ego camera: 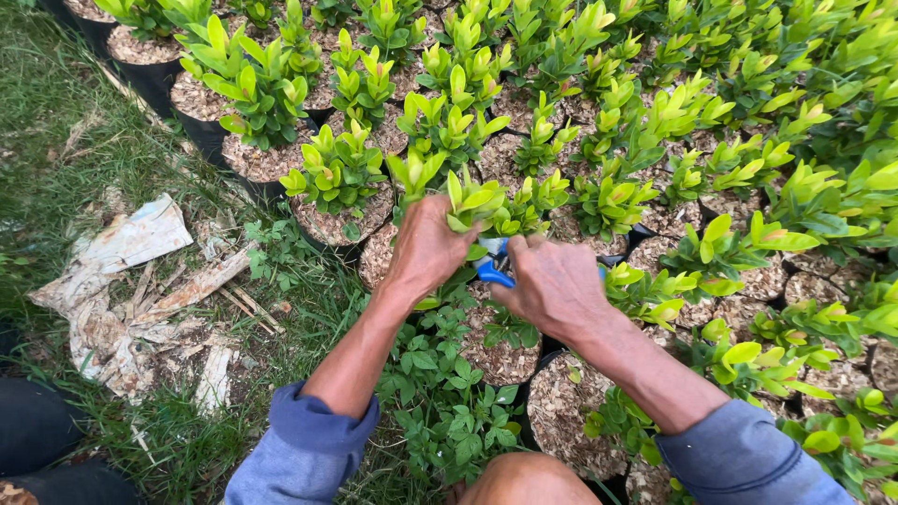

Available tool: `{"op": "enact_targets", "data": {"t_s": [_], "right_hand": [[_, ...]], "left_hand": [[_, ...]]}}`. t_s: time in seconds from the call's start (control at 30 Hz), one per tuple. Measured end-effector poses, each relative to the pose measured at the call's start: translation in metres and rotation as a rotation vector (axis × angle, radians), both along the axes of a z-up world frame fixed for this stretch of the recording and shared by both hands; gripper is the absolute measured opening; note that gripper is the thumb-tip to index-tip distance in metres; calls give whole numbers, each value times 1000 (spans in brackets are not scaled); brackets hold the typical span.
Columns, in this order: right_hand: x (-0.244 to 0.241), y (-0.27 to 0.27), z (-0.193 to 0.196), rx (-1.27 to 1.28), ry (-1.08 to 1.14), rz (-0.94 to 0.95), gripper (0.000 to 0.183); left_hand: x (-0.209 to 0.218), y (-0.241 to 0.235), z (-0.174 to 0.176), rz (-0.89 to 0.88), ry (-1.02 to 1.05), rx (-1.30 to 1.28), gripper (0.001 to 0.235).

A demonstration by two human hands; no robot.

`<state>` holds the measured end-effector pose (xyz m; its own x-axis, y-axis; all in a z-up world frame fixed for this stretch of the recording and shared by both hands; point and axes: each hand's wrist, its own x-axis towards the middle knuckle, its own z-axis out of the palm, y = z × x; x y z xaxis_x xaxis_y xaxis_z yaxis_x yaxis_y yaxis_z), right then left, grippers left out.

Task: The person uses shears to cut stems and leaves from small potted plants in a nursery, placing the clippings into a bucket.

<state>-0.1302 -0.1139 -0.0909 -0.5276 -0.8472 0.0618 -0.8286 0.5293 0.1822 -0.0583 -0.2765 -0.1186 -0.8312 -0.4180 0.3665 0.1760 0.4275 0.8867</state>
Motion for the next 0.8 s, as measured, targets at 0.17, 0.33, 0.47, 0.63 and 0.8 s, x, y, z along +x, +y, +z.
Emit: {"op": "enact_targets", "data": {"t_s": [0.17, 0.33, 0.47, 0.63, 0.8], "right_hand": [[2, 7, 27, 42, 35, -23, 63], [5, 8, 63, 37, -80, -115, 74], [8, -4, 65, 50, -92, -69, 74], [21, -24, 60, 142, -110, -55, 70], [29, -40, 54, 103, -129, 0, 62]], "left_hand": [[33, -18, 30, 155, 193, 449, 33], [83, -69, 53, 263, 318, 448, 52], [86, -80, 43, 318, 219, 574, 55], [75, -70, 20, 222, -45, 632, 59], [53, -50, 37, 33, -270, 371, 91]]}}
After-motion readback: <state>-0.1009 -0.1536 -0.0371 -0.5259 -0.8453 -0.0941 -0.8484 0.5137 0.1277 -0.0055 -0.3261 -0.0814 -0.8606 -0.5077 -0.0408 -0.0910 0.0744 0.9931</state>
